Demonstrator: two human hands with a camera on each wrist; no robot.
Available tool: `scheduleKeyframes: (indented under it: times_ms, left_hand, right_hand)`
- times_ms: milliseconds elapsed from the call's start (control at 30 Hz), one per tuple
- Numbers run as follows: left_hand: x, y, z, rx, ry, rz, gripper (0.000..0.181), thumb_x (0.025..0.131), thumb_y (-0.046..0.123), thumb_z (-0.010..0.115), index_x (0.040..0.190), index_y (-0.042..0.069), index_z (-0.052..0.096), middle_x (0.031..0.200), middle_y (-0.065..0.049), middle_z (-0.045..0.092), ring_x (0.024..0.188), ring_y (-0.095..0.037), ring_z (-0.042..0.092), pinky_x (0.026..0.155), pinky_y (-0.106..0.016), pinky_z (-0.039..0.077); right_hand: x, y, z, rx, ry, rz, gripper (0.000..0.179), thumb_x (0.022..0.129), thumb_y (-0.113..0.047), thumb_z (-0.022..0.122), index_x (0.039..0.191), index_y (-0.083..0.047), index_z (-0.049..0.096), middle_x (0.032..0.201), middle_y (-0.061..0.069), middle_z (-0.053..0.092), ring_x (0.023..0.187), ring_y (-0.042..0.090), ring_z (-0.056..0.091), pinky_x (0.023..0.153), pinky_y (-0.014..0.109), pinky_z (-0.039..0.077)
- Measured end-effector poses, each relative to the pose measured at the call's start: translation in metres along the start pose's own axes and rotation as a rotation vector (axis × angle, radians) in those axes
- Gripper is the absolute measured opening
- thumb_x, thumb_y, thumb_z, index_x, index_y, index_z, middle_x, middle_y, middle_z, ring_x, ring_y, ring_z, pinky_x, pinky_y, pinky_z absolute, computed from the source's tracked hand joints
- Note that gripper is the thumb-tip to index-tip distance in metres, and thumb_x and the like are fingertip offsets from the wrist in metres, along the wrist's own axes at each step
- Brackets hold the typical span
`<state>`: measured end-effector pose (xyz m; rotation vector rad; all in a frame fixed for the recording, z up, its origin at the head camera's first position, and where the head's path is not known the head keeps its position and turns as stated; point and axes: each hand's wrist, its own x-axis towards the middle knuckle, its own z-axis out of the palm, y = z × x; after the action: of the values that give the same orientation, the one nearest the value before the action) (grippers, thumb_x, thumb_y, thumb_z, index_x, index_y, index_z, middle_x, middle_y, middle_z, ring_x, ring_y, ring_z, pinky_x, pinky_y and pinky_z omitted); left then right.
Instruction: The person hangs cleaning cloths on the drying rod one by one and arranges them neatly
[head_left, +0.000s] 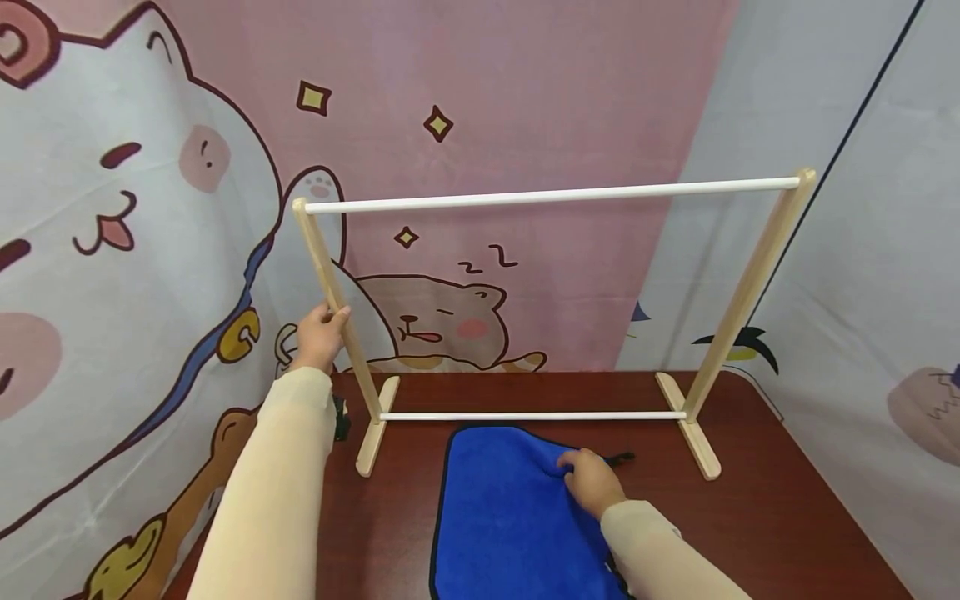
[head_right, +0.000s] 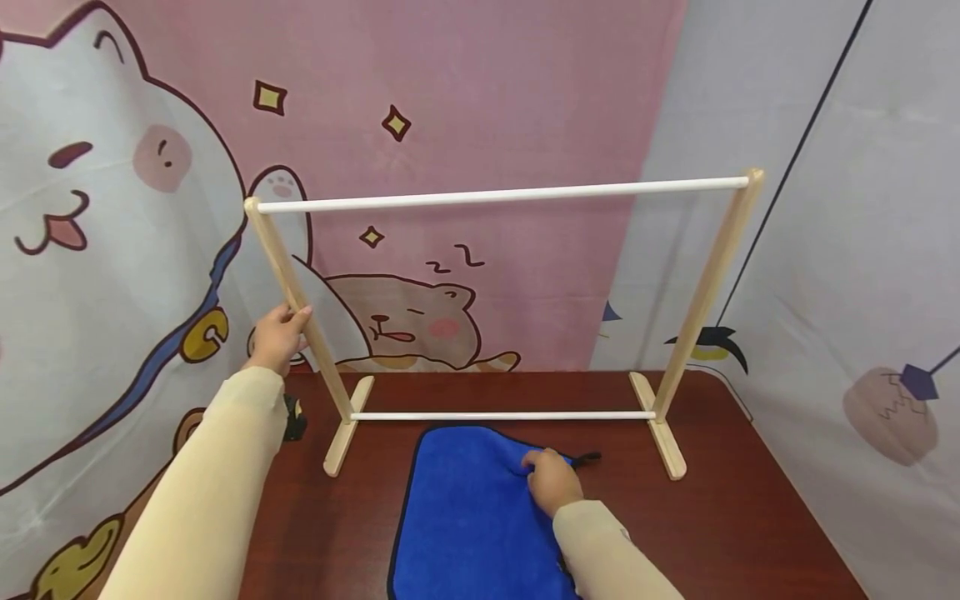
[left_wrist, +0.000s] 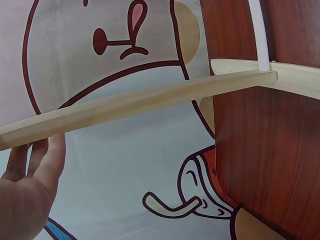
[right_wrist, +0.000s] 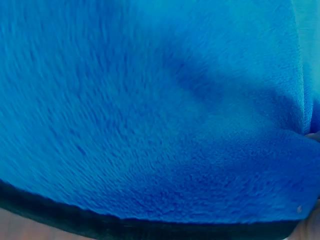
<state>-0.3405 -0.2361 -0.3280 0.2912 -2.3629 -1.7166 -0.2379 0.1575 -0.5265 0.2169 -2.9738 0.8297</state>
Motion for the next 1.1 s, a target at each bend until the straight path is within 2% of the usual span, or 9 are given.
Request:
scheduleKeyframes:
  times_ms: [133, 267, 500, 700, 900, 1100]
  left_hand:
    - [-0.002, 0.001, -0.004, 0.002, 0.003, 0.007, 0.051, 0.103, 0.026, 0.047, 0.150, 0.010, 0.036, 0.143, -0.023, 0.044, 0.128, -0.037, 0.046, 0.103, -0.047, 0.042]
    - [-0.001, 0.002, -0.005, 0.038, 0.005, 0.021, 0.050, 0.103, 0.025, 0.046, 0.149, 0.008, 0.037, 0.140, -0.025, 0.046, 0.125, -0.038, 0.048, 0.101, -0.048, 0.043]
    - [0.004, -0.001, -0.001, 0.102, 0.000, 0.034, 0.048, 0.103, 0.025, 0.045, 0.147, 0.006, 0.040, 0.138, -0.026, 0.048, 0.121, -0.039, 0.051, 0.099, -0.047, 0.046]
    - [0.004, -0.002, 0.002, 0.139, 0.003, 0.045, 0.046, 0.103, 0.026, 0.045, 0.143, 0.003, 0.043, 0.135, -0.026, 0.050, 0.117, -0.039, 0.054, 0.096, -0.047, 0.047]
    - [0.001, 0.001, 0.003, 0.122, 0.002, 0.058, 0.046, 0.103, 0.023, 0.046, 0.144, 0.002, 0.042, 0.135, -0.027, 0.050, 0.117, -0.040, 0.054, 0.096, -0.048, 0.047]
    - [0.001, 0.003, 0.000, 0.148, 0.013, 0.065, 0.047, 0.103, 0.025, 0.046, 0.145, 0.004, 0.041, 0.135, -0.027, 0.051, 0.116, -0.039, 0.055, 0.095, -0.046, 0.048]
  right_hand:
    - [0.003, -0.012, -0.009, 0.100, 0.067, -0.015, 0.021, 0.081, 0.006, 0.063, 0.097, -0.005, 0.071, 0.091, 0.009, 0.065, 0.086, 0.027, 0.063, 0.077, 0.044, 0.052]
    - [0.006, -0.025, -0.020, 0.140, 0.108, -0.045, 0.018, 0.083, 0.005, 0.065, 0.096, -0.005, 0.071, 0.092, 0.008, 0.064, 0.084, 0.025, 0.063, 0.077, 0.043, 0.053]
    - [0.016, -0.043, -0.042, 0.123, 0.111, -0.094, 0.017, 0.085, 0.002, 0.066, 0.095, -0.009, 0.072, 0.098, 0.009, 0.066, 0.091, 0.027, 0.064, 0.082, 0.042, 0.052]
    - [0.026, -0.055, -0.066, 0.135, 0.111, -0.132, 0.017, 0.088, 0.001, 0.064, 0.100, -0.008, 0.072, 0.102, 0.009, 0.065, 0.094, 0.026, 0.062, 0.085, 0.045, 0.051]
    - [0.038, -0.070, -0.097, 0.088, 0.137, -0.200, 0.017, 0.089, 0.000, 0.063, 0.103, -0.007, 0.072, 0.107, 0.012, 0.064, 0.100, 0.030, 0.062, 0.089, 0.047, 0.050]
    - [0.047, -0.092, -0.135, 0.058, 0.171, -0.240, 0.019, 0.091, -0.001, 0.061, 0.106, -0.005, 0.071, 0.112, 0.016, 0.064, 0.107, 0.034, 0.059, 0.091, 0.049, 0.048]
